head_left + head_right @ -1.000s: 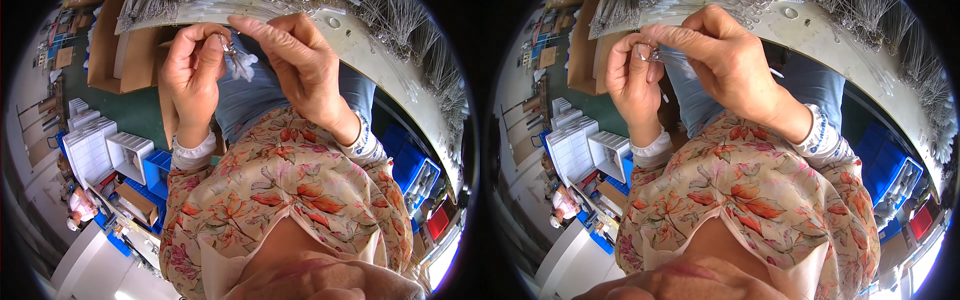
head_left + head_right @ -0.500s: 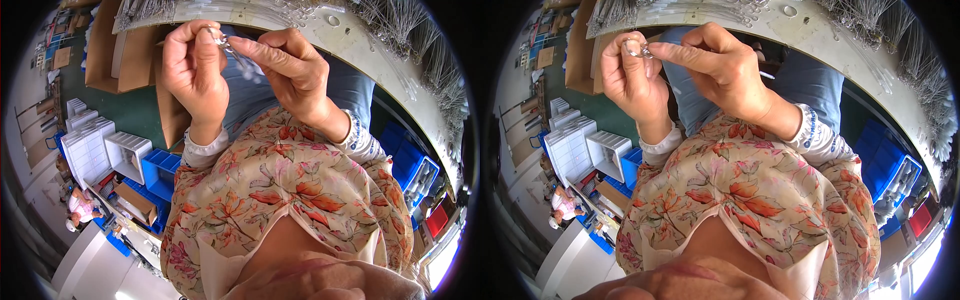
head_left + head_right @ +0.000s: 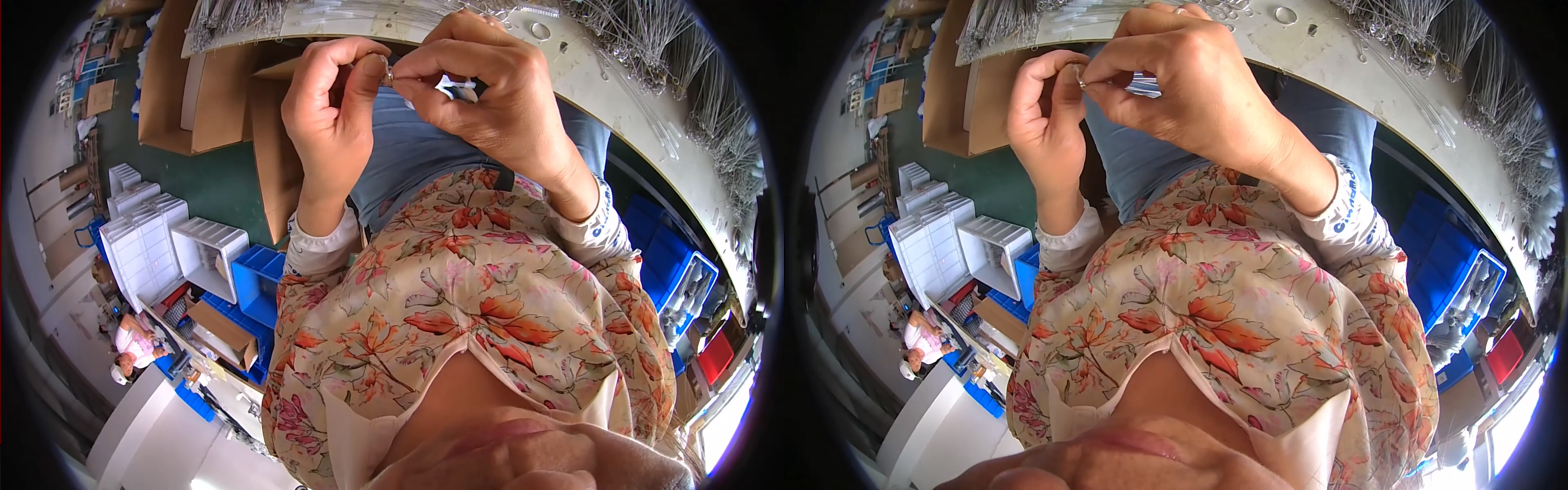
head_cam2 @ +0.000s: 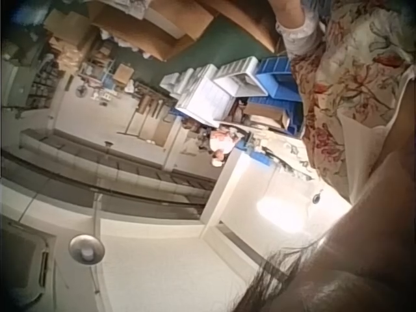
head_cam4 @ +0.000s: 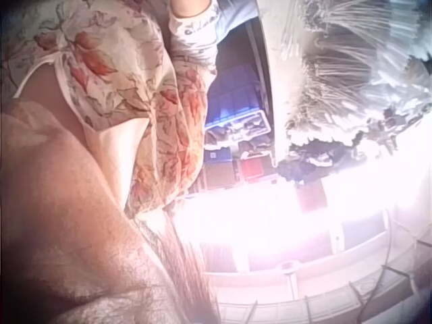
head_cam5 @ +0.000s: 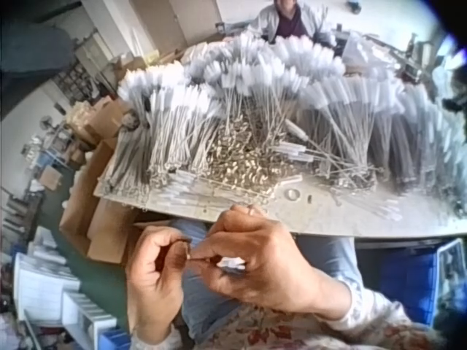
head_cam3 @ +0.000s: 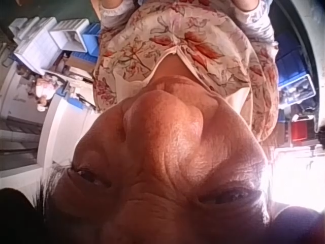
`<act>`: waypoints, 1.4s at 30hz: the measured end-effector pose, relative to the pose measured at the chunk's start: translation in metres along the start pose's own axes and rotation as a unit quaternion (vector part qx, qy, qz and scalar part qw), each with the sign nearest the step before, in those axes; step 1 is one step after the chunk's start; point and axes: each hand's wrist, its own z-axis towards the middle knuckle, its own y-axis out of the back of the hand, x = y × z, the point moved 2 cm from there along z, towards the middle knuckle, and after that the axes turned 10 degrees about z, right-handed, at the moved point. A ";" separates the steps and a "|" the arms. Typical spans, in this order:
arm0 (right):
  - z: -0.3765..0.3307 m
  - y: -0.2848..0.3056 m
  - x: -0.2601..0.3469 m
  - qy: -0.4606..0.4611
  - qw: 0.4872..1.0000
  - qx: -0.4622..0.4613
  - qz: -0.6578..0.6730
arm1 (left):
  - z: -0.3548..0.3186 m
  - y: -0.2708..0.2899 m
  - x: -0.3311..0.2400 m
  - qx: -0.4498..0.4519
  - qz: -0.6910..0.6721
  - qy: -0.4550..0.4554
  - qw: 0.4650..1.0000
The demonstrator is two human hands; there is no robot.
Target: Assembling white bottle brushes by threading them onto metal rings in a factory production setting.
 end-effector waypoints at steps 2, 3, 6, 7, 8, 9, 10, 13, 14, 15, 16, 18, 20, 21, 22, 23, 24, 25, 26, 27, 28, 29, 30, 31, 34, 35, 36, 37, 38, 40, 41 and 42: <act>0.002 -0.002 0.008 -0.074 0.990 0.018 -0.117 | 0.000 0.003 0.001 -0.025 0.085 -0.077 0.993; 0.002 -0.003 0.005 -0.074 0.990 0.017 -0.119 | 0.000 0.002 -0.001 -0.048 0.164 -0.155 0.973; -0.001 -0.001 -0.025 -0.187 0.981 -0.021 -0.045 | -0.009 -0.002 -0.017 -0.023 0.164 -0.153 0.974; -0.001 0.002 -0.045 -0.247 0.948 -0.042 0.199 | -0.010 -0.004 -0.012 -0.024 0.113 -0.128 0.985; -0.005 0.001 -0.057 -0.290 0.853 -0.061 0.430 | -0.011 -0.004 -0.012 -0.023 0.112 -0.129 0.985; -0.003 -0.005 -0.057 -0.282 0.843 -0.073 0.452 | -0.010 -0.003 -0.011 -0.016 0.128 -0.102 0.986; -0.003 -0.010 -0.054 -0.282 0.843 -0.073 0.452 | -0.010 -0.001 -0.009 -0.008 0.143 -0.074 0.987; -0.008 -0.016 -0.040 -0.213 0.937 -0.081 0.264 | -0.012 0.000 -0.001 -0.014 -0.043 0.058 0.997; -0.010 -0.016 -0.040 -0.214 0.937 -0.079 0.263 | -0.013 0.000 0.003 -0.017 -0.137 0.123 0.983; -0.010 -0.014 -0.035 -0.126 0.987 -0.050 0.083 | -0.013 0.002 0.005 -0.014 -0.182 0.137 0.974; -0.010 -0.014 -0.030 -0.032 0.994 -0.018 -0.100 | -0.013 0.004 0.006 -0.011 -0.227 0.152 0.962; -0.010 -0.020 -0.030 -0.029 0.993 -0.021 -0.110 | -0.012 0.003 0.005 -0.014 -0.250 0.171 0.953; -0.009 -0.024 -0.032 -0.020 0.991 -0.022 -0.127 | -0.012 0.003 0.005 -0.015 -0.273 0.190 0.943; -0.010 -0.023 -0.034 -0.021 0.991 -0.022 -0.127 | -0.013 0.003 0.005 -0.007 -0.292 0.200 0.935; -0.011 -0.021 -0.035 0.003 0.986 -0.016 -0.164 | -0.014 0.003 0.006 0.002 -0.310 0.210 0.927; -0.012 -0.019 -0.035 0.027 0.979 -0.009 -0.201 | -0.015 0.005 0.007 0.001 -0.310 0.210 0.927; -0.011 -0.017 -0.032 0.028 0.980 -0.006 -0.198 | -0.018 0.008 0.010 0.019 -0.330 0.216 0.919; -0.007 -0.013 -0.026 0.030 0.986 0.004 -0.164 | -0.020 0.009 0.010 0.036 -0.350 0.221 0.910; -0.005 -0.012 -0.023 0.031 0.991 0.014 -0.130 | -0.022 0.012 0.009 0.031 -0.348 0.222 0.910; -0.004 -0.012 -0.028 0.029 0.998 0.028 -0.037 | -0.022 0.013 0.005 0.043 -0.356 0.231 0.904; -0.005 -0.014 -0.028 0.029 0.998 0.031 -0.037 | -0.023 0.012 0.002 0.055 -0.364 0.241 0.898; -0.005 -0.020 -0.031 -0.009 0.995 0.051 0.083 | -0.024 0.012 0.002 0.052 -0.365 0.241 0.898; -0.004 -0.026 -0.031 -0.048 0.976 0.071 0.202 | -0.025 0.013 0.001 0.056 -0.368 0.219 0.902; -0.006 -0.033 -0.029 -0.176 0.924 0.080 0.330 | -0.026 0.014 0.000 0.060 -0.371 0.197 0.905; 0.000 -0.036 -0.013 -0.280 0.906 0.082 0.305 | -0.029 0.022 0.002 0.043 -0.308 0.207 0.928; -0.002 -0.039 -0.019 -0.282 0.905 0.089 0.305 | -0.031 0.023 0.005 0.032 -0.323 0.239 0.915; -0.003 -0.040 -0.023 -0.146 0.979 0.079 0.121 | -0.033 0.028 0.008 0.021 -0.322 0.241 0.915; -0.004 -0.040 -0.022 0.002 0.996 0.064 -0.068 | -0.037 0.032 0.012 0.073 -0.337 0.268 0.900; -0.006 -0.036 -0.023 0.003 0.995 0.074 -0.065 | -0.040 0.036 0.017 0.124 -0.351 0.293 0.881; -0.010 -0.039 -0.013 0.091 0.943 0.240 -0.210 | -0.049 0.052 0.029 0.157 -0.375 0.341 0.848; -0.014 -0.042 -0.008 0.078 0.929 0.296 -0.208 | -0.056 0.055 0.035 0.258 -0.376 0.408 0.791; -0.018 -0.051 -0.004 0.083 0.924 0.313 -0.202 | -0.066 0.058 0.043 0.353 -0.376 0.465 0.719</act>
